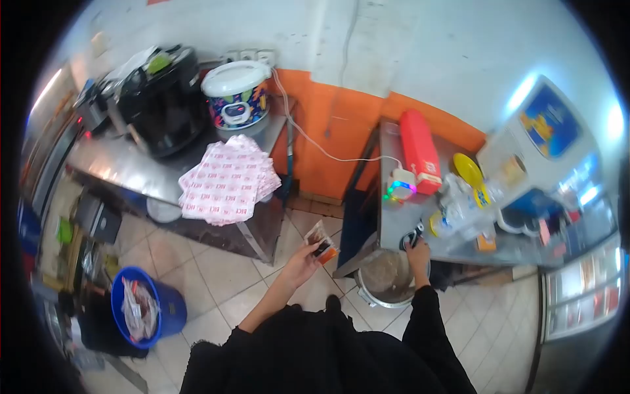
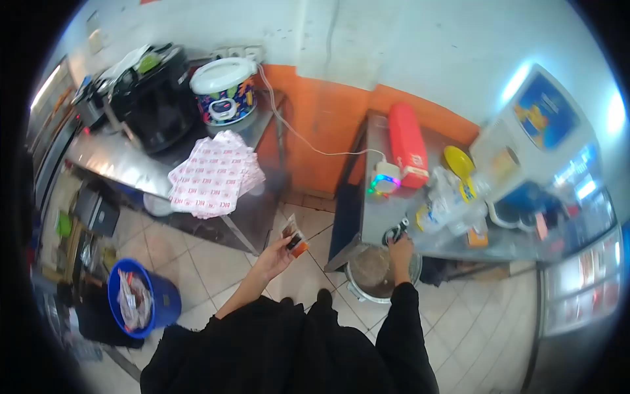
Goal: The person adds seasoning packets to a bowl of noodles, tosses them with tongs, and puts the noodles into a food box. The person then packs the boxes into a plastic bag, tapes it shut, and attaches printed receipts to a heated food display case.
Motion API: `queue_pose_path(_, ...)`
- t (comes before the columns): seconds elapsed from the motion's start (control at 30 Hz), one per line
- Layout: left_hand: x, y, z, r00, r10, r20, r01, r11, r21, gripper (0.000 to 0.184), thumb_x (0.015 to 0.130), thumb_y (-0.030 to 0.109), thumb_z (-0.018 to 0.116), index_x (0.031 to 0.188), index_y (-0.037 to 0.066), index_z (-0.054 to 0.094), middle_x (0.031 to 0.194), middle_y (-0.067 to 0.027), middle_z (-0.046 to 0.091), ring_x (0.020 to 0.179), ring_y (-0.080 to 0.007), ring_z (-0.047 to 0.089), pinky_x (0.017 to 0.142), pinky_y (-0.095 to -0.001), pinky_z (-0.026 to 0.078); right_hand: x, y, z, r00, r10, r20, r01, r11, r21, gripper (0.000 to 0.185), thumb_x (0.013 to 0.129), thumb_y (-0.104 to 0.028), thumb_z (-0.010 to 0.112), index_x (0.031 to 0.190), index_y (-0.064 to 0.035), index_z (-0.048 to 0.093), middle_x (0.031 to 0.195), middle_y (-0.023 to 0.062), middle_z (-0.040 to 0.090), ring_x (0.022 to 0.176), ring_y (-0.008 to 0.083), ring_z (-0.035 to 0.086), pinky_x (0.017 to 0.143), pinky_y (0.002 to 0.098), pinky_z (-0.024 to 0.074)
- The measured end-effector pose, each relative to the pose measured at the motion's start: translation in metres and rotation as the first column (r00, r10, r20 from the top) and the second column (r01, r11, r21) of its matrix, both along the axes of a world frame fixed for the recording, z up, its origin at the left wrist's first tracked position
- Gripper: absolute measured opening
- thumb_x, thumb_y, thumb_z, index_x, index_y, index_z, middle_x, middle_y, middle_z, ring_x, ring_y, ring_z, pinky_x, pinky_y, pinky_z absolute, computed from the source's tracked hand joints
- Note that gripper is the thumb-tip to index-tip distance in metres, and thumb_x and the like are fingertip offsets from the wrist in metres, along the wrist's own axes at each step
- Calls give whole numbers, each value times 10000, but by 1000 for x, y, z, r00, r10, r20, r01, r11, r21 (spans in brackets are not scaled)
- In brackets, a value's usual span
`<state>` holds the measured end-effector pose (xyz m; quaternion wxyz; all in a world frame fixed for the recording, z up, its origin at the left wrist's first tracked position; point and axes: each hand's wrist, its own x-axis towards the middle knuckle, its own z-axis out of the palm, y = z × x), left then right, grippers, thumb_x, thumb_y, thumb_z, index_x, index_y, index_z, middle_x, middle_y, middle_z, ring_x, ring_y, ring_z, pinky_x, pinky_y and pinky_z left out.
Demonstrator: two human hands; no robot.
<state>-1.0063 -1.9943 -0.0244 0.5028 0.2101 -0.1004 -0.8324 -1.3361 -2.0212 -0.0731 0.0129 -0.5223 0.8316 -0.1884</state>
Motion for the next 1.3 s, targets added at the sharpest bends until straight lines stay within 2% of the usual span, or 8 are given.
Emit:
queue_pose_path(0.23,-13,10,20,882,470,-34,-471,881,-35,338,757,56,450,1077,91,347,999,-34,473,931,-171,477,822,-325,390,-39,-9,8,899,344,272,-386,914,121,544,566,-166,595,1017,62,393,869,213,519,794,320,512,699,346,401)
queue_pose_path(0.37,-16,52,5,733,680,-26,-679,733,36,336,751,76,470,1064,82,345,993,-43,471,925,-163,478,825,-305,387,-21,-18,36,247,-47,968,-577,795,186,559,668,-51,523,1152,-9,247,678,101,515,540,167,497,513,253,410)
queue_pose_path(0.57,-15,136,0,477,875,79,-876,465,128,344,747,86,474,1072,75,361,1006,-50,469,941,-139,462,828,-266,378,94,-22,57,97,-290,952,-956,239,170,696,638,55,488,1226,-124,161,852,126,479,656,179,496,584,265,427)
queue_pose_path(0.63,-17,170,-3,371,926,71,-926,362,109,353,742,84,482,1074,73,364,1008,-50,468,949,-138,455,829,-264,373,142,-22,41,249,-137,959,-965,-121,233,706,654,58,501,1234,-130,145,928,129,447,701,158,482,581,251,411)
queue_pose_path(0.77,-18,245,-21,120,992,44,-985,114,126,349,737,76,493,1067,67,381,995,-46,475,956,-141,454,824,-266,376,241,7,1,100,397,912,-870,-411,274,656,676,-34,553,1213,-102,183,754,81,501,599,124,465,505,218,381)
queue_pose_path(1.03,1,426,-30,-345,937,61,-930,-350,116,323,740,48,474,1052,63,389,958,-48,483,908,-148,480,814,-300,405,331,110,-128,-85,826,558,-891,-314,329,489,659,-229,591,1035,1,380,867,179,514,764,253,520,639,317,413)
queue_pose_path(1.1,9,472,-26,-447,891,77,-883,-454,124,314,742,43,469,1046,60,391,950,-51,487,903,-151,484,816,-307,404,334,153,-117,228,828,512,-788,-152,597,481,653,-233,589,1018,4,384,867,184,513,746,275,520,637,321,414)
queue_pose_path(1.3,22,554,-62,-625,780,17,-768,-619,164,311,748,26,450,1051,49,385,947,-72,489,893,-169,492,809,-323,409,384,224,-159,84,861,502,-598,-360,716,498,645,-188,575,1049,-2,349,830,153,502,680,229,493,570,295,391)
